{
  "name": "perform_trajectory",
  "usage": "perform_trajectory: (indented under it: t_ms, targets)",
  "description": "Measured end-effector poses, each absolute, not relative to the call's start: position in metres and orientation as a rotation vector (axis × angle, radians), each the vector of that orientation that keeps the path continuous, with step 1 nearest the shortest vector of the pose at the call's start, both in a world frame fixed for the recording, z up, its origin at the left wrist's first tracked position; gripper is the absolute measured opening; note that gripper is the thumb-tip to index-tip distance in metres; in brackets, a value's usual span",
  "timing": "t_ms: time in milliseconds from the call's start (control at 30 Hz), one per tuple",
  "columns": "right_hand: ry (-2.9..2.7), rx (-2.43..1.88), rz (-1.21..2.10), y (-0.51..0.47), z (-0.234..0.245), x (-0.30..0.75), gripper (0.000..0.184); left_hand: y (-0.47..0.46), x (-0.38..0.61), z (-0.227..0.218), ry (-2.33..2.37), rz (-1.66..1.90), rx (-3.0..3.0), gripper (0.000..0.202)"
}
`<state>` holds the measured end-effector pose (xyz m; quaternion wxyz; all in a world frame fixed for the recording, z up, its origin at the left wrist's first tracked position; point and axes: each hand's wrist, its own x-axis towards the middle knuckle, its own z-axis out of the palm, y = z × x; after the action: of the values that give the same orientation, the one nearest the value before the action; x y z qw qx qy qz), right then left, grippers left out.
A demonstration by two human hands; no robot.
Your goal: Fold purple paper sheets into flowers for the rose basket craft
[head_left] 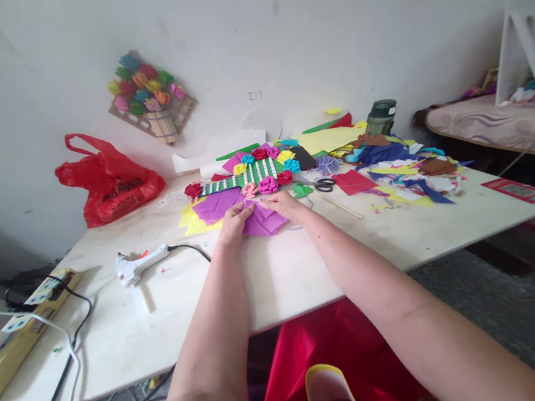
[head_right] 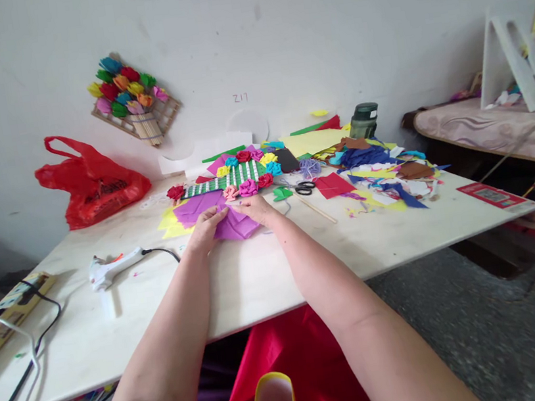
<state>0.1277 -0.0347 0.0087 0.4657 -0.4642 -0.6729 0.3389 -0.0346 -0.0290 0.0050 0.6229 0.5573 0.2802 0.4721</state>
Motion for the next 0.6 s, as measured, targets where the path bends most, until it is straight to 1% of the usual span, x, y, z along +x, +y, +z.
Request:
perform_trajectory:
  t_ms: [133, 400, 600]
  targets:
    - [-1.577, -1.139, 0.876, -0.0358, 0.0075, 0.1265, 0.038, -0.0297, -0.0350, 0.0059, 0.661, 1.108, 1.291, 0.027]
    - [-1.441, -1.119, 0.942, -0.0322, 0.0045, 0.1258, 0.026, -0.0319, -0.0333, 0.0090, 0.703, 1.099, 1.254, 0.030]
    - [-1.453, -1.156, 0.891, -0.0318, 0.0045, 0.1252, 0.028, -0.0311, -0.0330, 0.0091, 0.715, 1.105, 1.274, 0.032]
